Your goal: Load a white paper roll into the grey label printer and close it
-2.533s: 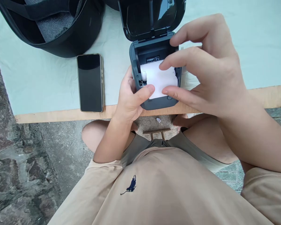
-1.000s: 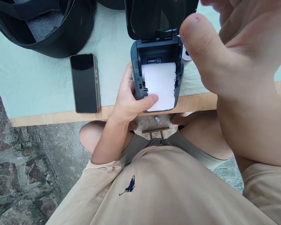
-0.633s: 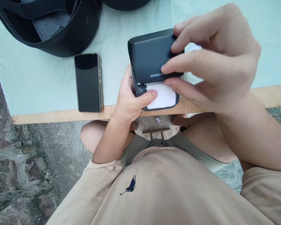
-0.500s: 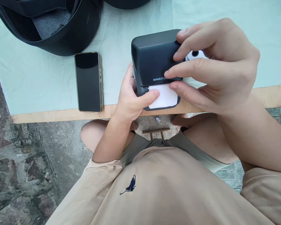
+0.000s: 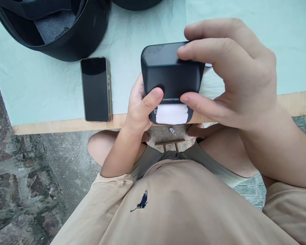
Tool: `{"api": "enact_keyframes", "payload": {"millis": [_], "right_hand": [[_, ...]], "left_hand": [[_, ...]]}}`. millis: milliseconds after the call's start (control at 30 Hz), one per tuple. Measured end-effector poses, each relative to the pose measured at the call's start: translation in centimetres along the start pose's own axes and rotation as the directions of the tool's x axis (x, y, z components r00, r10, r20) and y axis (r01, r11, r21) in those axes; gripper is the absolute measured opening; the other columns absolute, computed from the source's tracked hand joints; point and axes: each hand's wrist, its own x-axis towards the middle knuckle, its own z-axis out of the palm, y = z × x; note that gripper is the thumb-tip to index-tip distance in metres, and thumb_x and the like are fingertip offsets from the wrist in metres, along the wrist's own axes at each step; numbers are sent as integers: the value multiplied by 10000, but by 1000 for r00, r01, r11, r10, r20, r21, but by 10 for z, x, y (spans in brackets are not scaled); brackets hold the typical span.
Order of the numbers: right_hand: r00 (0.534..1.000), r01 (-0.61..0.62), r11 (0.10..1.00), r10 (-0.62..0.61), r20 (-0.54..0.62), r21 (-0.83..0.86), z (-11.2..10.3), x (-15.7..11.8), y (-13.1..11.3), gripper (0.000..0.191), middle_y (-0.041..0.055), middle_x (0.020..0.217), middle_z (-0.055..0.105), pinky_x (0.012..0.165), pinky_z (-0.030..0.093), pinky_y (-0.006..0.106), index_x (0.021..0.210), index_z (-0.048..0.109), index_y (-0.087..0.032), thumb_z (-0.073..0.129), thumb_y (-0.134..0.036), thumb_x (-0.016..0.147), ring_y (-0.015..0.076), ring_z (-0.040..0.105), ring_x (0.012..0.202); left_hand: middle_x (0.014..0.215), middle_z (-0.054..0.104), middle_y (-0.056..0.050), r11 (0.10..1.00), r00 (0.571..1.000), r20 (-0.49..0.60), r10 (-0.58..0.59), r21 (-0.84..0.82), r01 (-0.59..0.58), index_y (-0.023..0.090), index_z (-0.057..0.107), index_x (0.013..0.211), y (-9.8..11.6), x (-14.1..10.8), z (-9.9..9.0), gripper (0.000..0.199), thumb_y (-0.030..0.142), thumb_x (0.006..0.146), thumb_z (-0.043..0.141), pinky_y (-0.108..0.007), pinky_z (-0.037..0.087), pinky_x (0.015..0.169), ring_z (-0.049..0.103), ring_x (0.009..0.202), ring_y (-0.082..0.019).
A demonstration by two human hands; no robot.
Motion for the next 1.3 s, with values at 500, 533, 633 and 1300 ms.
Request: {"api": "enact_keyframes", "payload": {"millis": [500,533,633,1300], "right_hand": [[983,-161,977,146,113,142,-7,5,-8,389,100,1233,511,994,464,279,1151,512,-141,521,-395,857,165,450,1258],[979,-181,970,162,121,161,-7,5,-9,361,85,1235,508,1013,456,282,1149,506,-163,513,-385,864,159,444,1263],[979,-186,961,164,123,202,-6,4,-9,334,45,1232,505,1105,404,274,1172,479,-210,508,-353,871,127,416,1290],[992,-70,997,67,108,22,-6,1,2,522,96,1400,441,1114,405,264,1298,425,-98,497,-381,865,131,367,1377]], "left_hand": [[967,630,-36,999,998,-34,-52,9,52,242,549,1141,2,-1,2,516,530,727,657,-412,537,920,544,1229,-308],[961,631,-38,999,998,-38,-44,-1,44,240,548,1139,2,-1,3,495,525,744,640,-411,534,925,544,1228,-307],[929,631,-39,998,999,-34,-38,-60,36,242,562,1094,4,-1,4,377,469,796,604,-409,525,934,531,1239,-303],[1118,679,-37,984,992,-112,-60,-176,40,235,649,1016,2,4,4,389,427,943,318,-430,300,1177,343,1401,-253]]}}
